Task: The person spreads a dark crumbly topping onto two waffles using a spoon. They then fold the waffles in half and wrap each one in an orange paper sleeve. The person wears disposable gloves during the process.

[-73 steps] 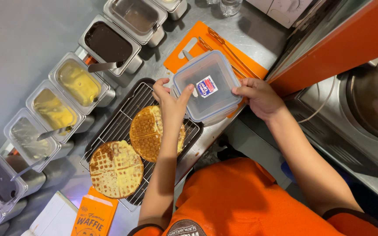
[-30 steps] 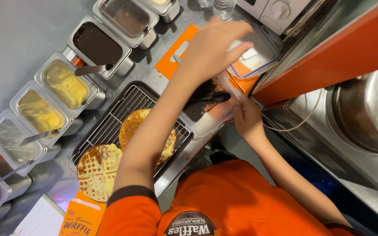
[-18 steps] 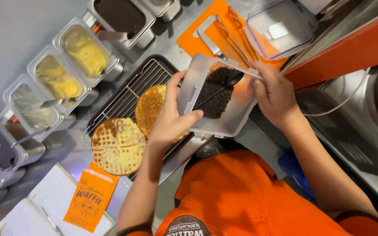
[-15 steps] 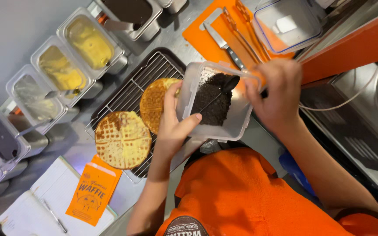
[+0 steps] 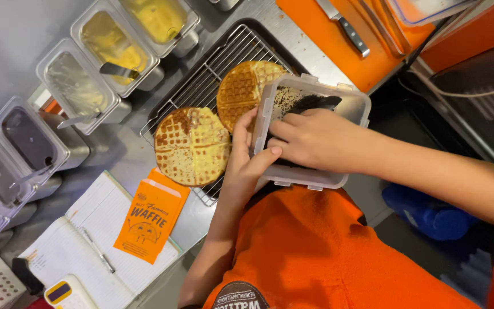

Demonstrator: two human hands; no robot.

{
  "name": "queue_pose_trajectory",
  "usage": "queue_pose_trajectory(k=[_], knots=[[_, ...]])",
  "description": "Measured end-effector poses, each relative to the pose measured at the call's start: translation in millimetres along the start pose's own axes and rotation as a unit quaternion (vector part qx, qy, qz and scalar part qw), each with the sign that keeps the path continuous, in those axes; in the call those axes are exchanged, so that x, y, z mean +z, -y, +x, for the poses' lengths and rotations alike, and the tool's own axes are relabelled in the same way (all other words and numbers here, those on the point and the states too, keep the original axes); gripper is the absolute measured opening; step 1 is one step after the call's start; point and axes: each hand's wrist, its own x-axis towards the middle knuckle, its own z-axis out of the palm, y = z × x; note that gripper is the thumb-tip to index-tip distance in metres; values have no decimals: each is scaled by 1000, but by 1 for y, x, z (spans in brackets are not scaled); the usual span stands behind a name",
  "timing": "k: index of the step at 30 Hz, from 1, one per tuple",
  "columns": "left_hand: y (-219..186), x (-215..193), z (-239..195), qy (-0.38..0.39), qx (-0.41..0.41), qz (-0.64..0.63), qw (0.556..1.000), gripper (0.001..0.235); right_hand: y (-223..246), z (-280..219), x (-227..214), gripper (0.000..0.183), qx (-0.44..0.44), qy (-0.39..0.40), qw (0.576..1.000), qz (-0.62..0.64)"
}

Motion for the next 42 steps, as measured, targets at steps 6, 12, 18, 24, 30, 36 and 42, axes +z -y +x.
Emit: queue_pose_trajectory(k=[6, 12, 18, 24, 30, 36, 42], knots=[[-8, -15, -18, -25, -8, 78, 997, 82, 23, -7, -34, 31, 107, -45, 993, 36], [-20, -6, -32, -67, 0, 92, 994, 85, 47, -38, -52, 21, 262, -39, 964, 13], [-13, 15, -41, -123, 41, 102, 986, 89, 57, -54, -49, 39, 268, 19, 959, -93], [-11, 41, -40, -137, 137, 86, 977, 90, 58, -59, -53, 51, 251, 62, 958, -125], [-5, 55, -46, -152, 156, 136, 966, 94, 65, -65, -43, 38, 283, -27, 959, 21], [17, 59, -51, -149, 197, 110, 963, 96, 60, -75, -37, 32, 342, 11, 939, 31], [32, 56, -52, -159, 231, 111, 954, 94, 52, -80, -12, 29, 464, -3, 783, 414]])
